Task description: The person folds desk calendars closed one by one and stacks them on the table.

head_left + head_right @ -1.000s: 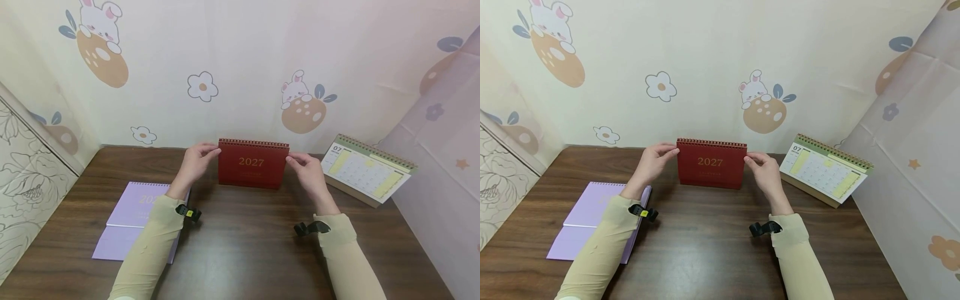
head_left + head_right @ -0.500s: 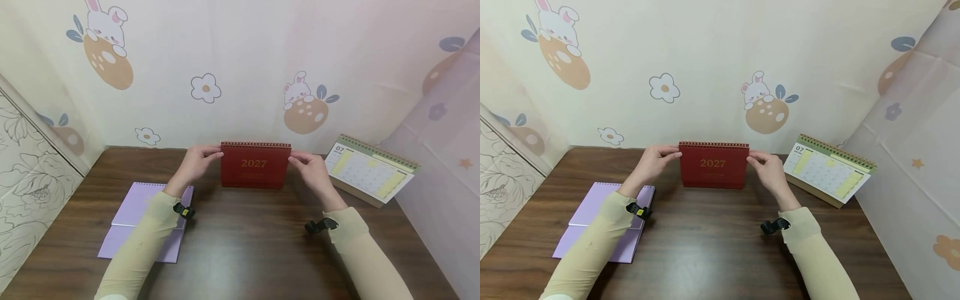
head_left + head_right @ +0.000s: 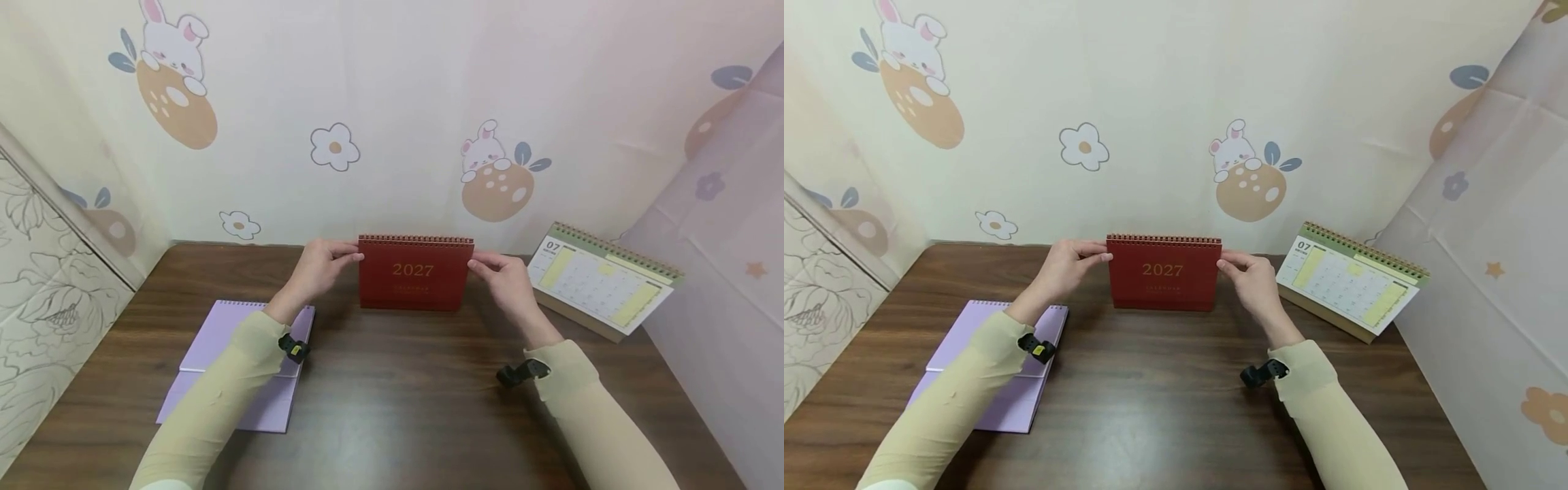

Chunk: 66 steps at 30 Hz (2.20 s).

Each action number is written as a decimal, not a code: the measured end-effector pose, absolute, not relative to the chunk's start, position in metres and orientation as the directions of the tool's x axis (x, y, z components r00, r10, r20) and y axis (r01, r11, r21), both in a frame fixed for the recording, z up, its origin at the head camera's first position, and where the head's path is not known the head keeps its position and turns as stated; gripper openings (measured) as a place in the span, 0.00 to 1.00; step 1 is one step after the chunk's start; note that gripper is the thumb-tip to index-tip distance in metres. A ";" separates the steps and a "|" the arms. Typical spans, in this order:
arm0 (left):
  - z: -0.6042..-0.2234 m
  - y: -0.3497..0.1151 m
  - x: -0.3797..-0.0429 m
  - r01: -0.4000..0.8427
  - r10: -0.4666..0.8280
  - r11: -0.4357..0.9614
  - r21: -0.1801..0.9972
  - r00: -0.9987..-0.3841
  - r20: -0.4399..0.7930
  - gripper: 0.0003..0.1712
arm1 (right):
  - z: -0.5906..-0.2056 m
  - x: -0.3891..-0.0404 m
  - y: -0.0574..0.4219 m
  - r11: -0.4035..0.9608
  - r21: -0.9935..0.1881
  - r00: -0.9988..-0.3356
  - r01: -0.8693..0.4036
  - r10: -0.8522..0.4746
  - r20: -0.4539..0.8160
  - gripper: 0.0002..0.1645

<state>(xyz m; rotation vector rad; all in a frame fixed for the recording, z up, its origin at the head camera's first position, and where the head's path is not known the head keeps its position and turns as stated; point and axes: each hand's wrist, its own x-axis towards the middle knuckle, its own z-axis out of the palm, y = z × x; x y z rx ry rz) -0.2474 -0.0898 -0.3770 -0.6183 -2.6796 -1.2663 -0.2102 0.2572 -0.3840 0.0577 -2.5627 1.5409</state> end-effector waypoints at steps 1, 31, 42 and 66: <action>-0.376 -0.089 -0.247 0.407 0.309 0.566 0.717 -0.911 0.274 0.12 | -0.384 -0.209 0.256 0.462 -0.880 -0.988 -0.112 0.047 0.150 0.16; -0.350 -0.107 -0.188 0.497 0.308 0.537 0.682 -0.868 0.390 0.09 | -0.357 -0.151 0.246 0.459 -0.880 -0.990 -0.121 0.005 0.139 0.14; -0.349 -0.115 -0.170 0.447 0.330 0.537 0.715 -0.892 0.310 0.08 | -0.351 -0.132 0.242 0.453 -0.889 -0.997 -0.069 0.006 0.080 0.18; -0.361 -0.119 -0.165 0.215 0.271 0.336 0.917 -0.954 0.125 0.12 | -0.362 -0.122 0.242 0.306 -0.951 -0.999 -0.048 -0.023 0.044 0.20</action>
